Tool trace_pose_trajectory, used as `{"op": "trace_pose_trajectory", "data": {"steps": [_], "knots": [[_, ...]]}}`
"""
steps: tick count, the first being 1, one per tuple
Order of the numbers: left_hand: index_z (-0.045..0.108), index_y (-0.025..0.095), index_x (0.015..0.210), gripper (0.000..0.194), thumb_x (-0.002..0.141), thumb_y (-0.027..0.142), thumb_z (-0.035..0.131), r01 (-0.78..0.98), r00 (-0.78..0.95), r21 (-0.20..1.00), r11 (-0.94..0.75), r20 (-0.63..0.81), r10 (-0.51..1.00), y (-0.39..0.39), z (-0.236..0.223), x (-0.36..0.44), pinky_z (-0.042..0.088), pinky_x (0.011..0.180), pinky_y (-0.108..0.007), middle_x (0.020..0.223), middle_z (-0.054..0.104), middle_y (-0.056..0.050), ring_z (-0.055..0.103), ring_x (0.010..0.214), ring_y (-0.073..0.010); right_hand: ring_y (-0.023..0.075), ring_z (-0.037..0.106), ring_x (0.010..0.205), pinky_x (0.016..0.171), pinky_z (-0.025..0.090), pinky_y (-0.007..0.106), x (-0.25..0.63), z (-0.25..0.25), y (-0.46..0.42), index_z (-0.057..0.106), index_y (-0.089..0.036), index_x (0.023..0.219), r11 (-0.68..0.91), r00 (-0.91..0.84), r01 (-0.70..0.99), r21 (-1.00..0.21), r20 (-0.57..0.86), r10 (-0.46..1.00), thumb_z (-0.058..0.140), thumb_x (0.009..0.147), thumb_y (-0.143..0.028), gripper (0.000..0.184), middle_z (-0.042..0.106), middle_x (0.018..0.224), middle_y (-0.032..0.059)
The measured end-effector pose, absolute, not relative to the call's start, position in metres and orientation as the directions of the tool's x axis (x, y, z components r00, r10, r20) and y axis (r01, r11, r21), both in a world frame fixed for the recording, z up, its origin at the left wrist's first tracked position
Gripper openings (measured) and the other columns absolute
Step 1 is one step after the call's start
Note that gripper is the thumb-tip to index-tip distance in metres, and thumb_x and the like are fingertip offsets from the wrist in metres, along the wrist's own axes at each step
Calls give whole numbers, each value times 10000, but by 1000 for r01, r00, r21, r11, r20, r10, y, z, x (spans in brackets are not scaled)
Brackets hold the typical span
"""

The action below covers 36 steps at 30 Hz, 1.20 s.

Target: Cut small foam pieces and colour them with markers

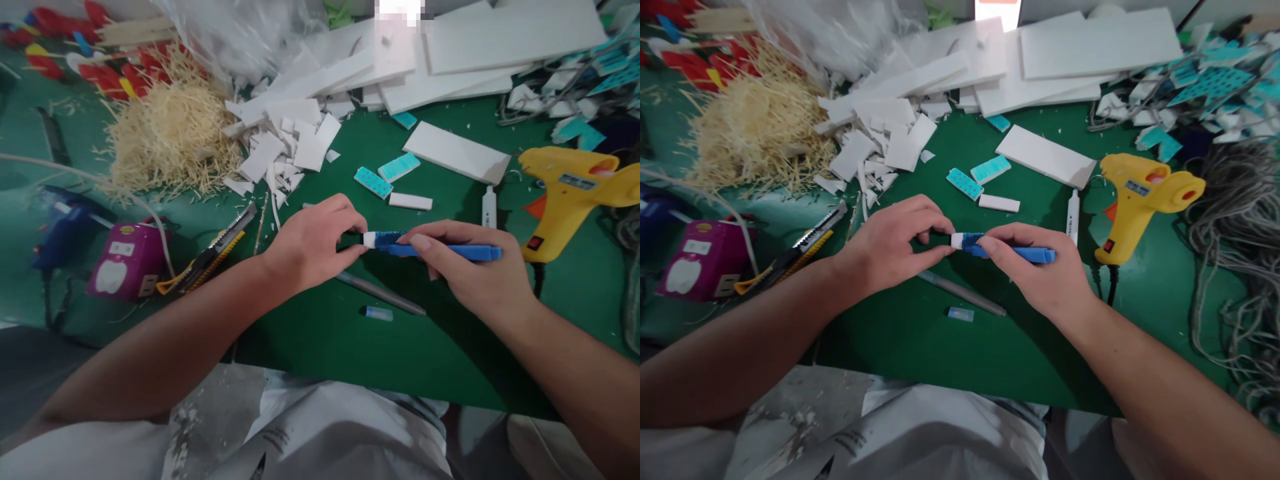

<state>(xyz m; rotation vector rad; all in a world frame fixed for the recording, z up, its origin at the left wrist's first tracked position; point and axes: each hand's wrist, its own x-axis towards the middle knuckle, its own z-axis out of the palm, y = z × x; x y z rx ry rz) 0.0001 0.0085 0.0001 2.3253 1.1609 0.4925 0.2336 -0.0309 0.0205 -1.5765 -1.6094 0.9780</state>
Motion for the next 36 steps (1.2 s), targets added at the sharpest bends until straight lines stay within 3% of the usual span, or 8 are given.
{"op": "trace_pose_trajectory", "data": {"steps": [10, 19, 23, 36], "knots": [[747, 180, 1045, 147, 902, 204, 724, 608, 611, 561, -561, 120, 782, 8, 1, 0, 423, 633, -232, 999, 657, -13, 582, 694, -96, 97, 500, 435, 409, 358, 241, 231, 20, -31, 829, -246, 826, -15, -13, 465, -885, -24, 1000, 776, 832, -356, 122, 613, 542, -24], [747, 178, 1043, 147, 899, 202, 730, 612, 604, 562, -556, 123, 788, 8, 1, 0, 419, 628, -227, 1008, 661, -12, 580, 690, -91, 101, 490, 428, 407, 352, 246, 232, 20, -30, 819, -230, 810, -29, -14, 478, -878, -41, 999, 760, 850, -412, 195, 593, 510, -22], [746, 181, 1033, 137, 902, 213, 725, 620, 599, 566, -544, 107, 794, 8, 1, 0, 427, 643, -231, 1006, 659, -10, 581, 689, -91, 98, 459, 413, 387, 299, 254, 231, 20, -30, 815, -239, 763, -17, -41, 482, -876, -42, 998, 763, 841, -438, 219, 573, 478, -24], [736, 196, 1045, 144, 912, 231, 693, 640, 589, 566, -520, 73, 805, 8, 2, 1, 435, 654, -242, 1011, 659, -17, 579, 697, -103, 105, 494, 443, 408, 354, 253, 231, 20, -30, 826, -253, 807, -14, -26, 486, -874, -30, 999, 794, 824, -354, 107, 618, 538, -22]]}}
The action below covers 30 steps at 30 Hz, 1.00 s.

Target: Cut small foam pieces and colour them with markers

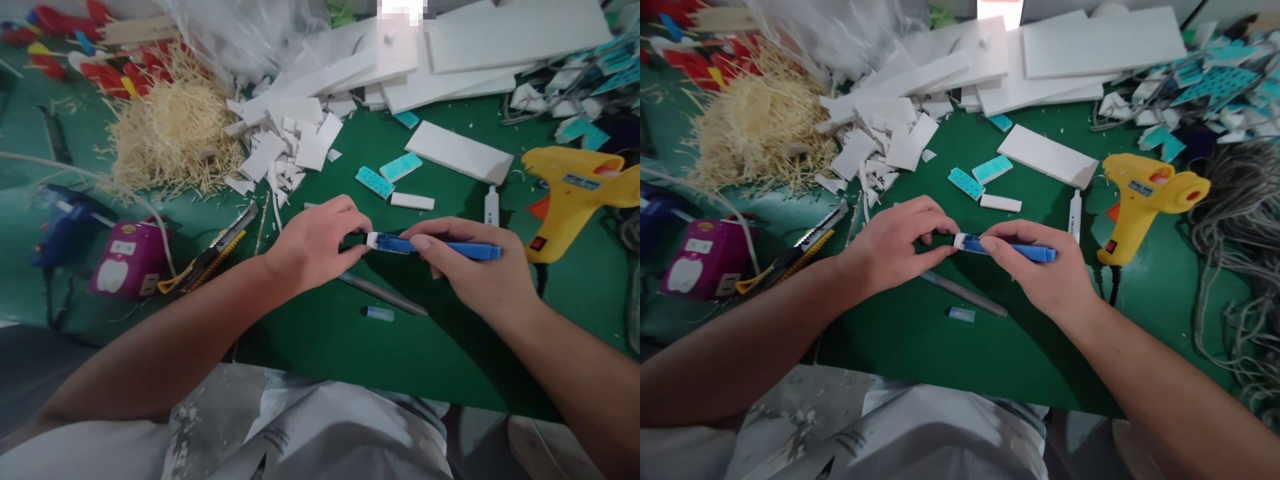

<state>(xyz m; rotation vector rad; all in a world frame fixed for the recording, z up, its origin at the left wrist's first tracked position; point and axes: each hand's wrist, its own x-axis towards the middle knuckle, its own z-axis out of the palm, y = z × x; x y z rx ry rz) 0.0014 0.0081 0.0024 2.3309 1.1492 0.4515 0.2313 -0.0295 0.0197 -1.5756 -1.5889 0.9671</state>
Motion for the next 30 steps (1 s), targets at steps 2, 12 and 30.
{"op": "trace_pose_trajectory", "data": {"steps": [2, 12, 30], "knots": [[735, 195, 1047, 147, 909, 227, 695, 640, 591, 567, -520, 70, 804, 8, 3, 1, 436, 657, -244, 1015, 658, -18, 577, 695, -102, 99, 493, 439, 405, 361, 251, 230, 20, -29, 821, -246, 805, -26, -2, 464, -885, -30, 1000, 793, 821, -368, 126, 652, 576, -15], [728, 181, 1034, 134, 909, 219, 696, 622, 602, 565, -542, 97, 792, 8, 2, 0, 419, 635, -233, 995, 648, -14, 563, 685, -96, 113, 459, 409, 376, 297, 266, 230, 24, -28, 806, -247, 736, -32, -45, 483, -875, -61, 997, 793, 828, -472, 244, 574, 465, -13], [725, 183, 1039, 139, 906, 214, 701, 632, 604, 561, -535, 76, 793, 9, 3, 1, 430, 646, -238, 999, 645, -14, 566, 691, -98, 93, 501, 423, 391, 387, 216, 229, 21, -29, 814, -222, 775, -31, -17, 447, -894, -43, 999, 769, 831, -380, 174, 623, 536, -11]]}}
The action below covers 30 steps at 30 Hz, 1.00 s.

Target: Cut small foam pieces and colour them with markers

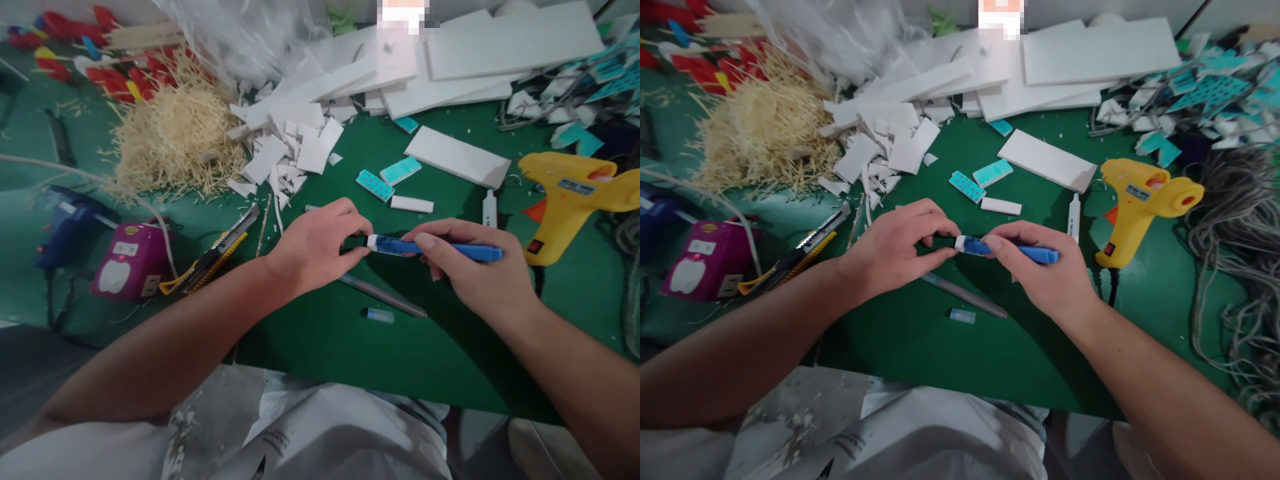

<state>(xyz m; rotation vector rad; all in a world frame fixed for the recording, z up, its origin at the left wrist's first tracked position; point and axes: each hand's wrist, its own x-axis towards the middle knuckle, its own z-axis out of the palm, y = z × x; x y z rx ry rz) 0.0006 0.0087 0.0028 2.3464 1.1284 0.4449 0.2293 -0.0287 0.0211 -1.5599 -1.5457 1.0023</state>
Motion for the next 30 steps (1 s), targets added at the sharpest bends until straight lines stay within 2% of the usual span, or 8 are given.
{"op": "trace_pose_trajectory", "data": {"steps": [4, 8, 19, 27, 30], "knots": [[726, 187, 1043, 140, 910, 218, 695, 636, 602, 558, -534, 74, 795, 9, 3, 1, 428, 640, -236, 994, 643, -13, 566, 691, -100, 102, 502, 422, 392, 389, 229, 230, 19, -29, 816, -228, 806, -26, -9, 447, -894, -34, 999, 779, 830, -412, 189, 619, 536, -17], [730, 192, 1034, 134, 913, 228, 685, 638, 598, 565, -523, 64, 799, 8, 3, 2, 428, 633, -234, 997, 649, -15, 572, 691, -101, 101, 454, 404, 367, 322, 238, 233, 15, -29, 824, -249, 768, 15, -36, 448, -894, -1, 999, 780, 830, -455, 220, 564, 472, -22], [733, 186, 1032, 136, 900, 209, 712, 630, 595, 575, -521, 74, 800, 8, 3, 1, 426, 640, -242, 1007, 655, -16, 576, 686, -95, 106, 484, 431, 402, 351, 249, 229, 20, -30, 827, -248, 794, -20, -38, 459, -888, -42, 998, 784, 816, -367, 129, 605, 520, -21], [732, 184, 1036, 137, 909, 227, 703, 630, 604, 561, -537, 80, 793, 9, 3, -1, 436, 657, -249, 1020, 655, -19, 581, 696, -102, 96, 465, 404, 378, 329, 237, 231, 17, -30, 826, -253, 769, -6, -31, 414, -910, -21, 999, 778, 821, -344, 114, 573, 476, -32], [733, 180, 1108, 197, 932, 193, 643, 620, 616, 551, -559, 99, 781, 9, 1, -1, 450, 677, -256, 1037, 659, -32, 591, 721, -114, 100, 501, 408, 386, 375, 239, 232, 18, -29, 809, -252, 749, -23, -23, 398, -917, -35, 999, 768, 839, -352, 141, 620, 508, -25]]}}
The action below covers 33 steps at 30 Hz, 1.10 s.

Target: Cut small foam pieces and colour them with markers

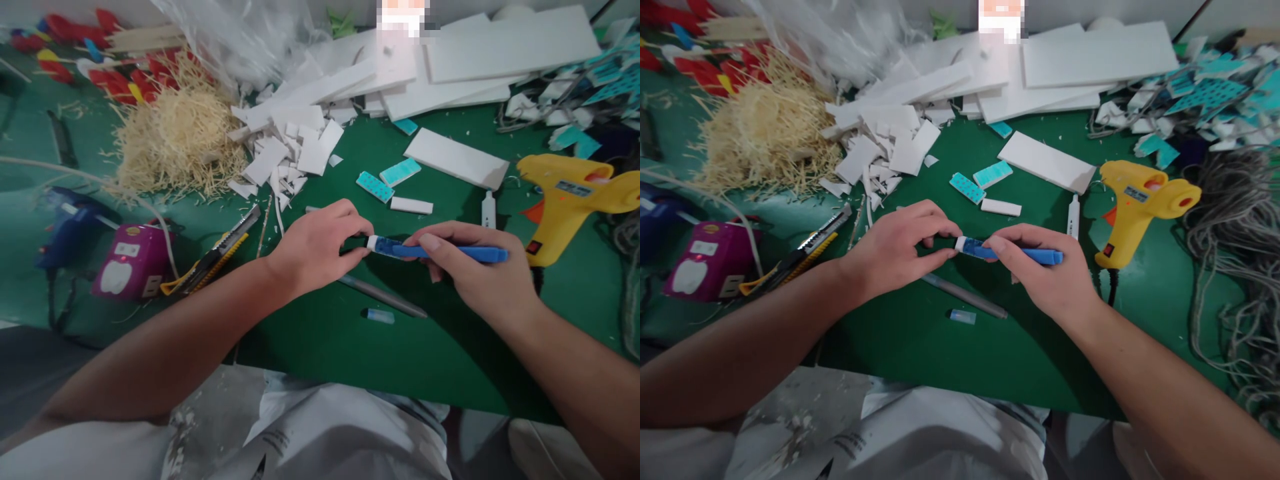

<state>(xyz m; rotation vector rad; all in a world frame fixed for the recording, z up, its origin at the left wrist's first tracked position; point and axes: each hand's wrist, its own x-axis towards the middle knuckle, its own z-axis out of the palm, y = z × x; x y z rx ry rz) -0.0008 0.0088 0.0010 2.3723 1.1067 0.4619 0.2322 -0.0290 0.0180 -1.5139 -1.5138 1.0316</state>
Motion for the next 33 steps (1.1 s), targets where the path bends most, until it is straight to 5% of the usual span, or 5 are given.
{"op": "trace_pose_trajectory", "data": {"steps": [5, 11, 18, 33], "knots": [[545, 156, 1451, 475, 983, 140, 471, 669, 578, 504, -546, 109, 809, 3, 1, 2, 500, 777, -287, 1094, 675, -60, 617, 802, -145, 104, 557, 436, 412, 449, 253, 231, 21, -28, 799, -251, 786, -36, 66, 345, -938, -14, 998, 795, 836, -412, 168, 764, 694, 14], [485, 89, 1476, 645, 981, 473, 636, 685, 628, 362, -632, 145, 764, -7, 6, 7, 526, 855, -383, 1076, 700, -102, 651, 976, -268, 107, 564, 437, 424, 467, 263, 231, 18, -27, 794, -263, 784, -29, 65, 334, -942, -7, 998, 798, 845, -404, 153, 758, 682, 7], [477, 59, 1467, 540, 930, 110, 505, 570, 708, 375, -731, 228, 668, -4, 2, 6, 501, 1032, -415, 1254, 693, -142, 612, 1176, -283, 111, 573, 442, 429, 466, 274, 233, 19, -26, 802, -294, 772, -9, 44, 335, -942, 6, 999, 788, 855, -351, 102, 756, 696, 5], [511, 89, 1453, 502, 954, 148, 521, 558, 712, 445, -701, 178, 679, 1, 2, 5, 498, 1021, -419, 1179, 694, -120, 606, 1121, -275, 106, 558, 449, 418, 407, 241, 233, 20, -27, 795, -275, 756, -2, -4, 420, -908, -5, 1000, 748, 843, -298, 101, 671, 554, -18]]}}
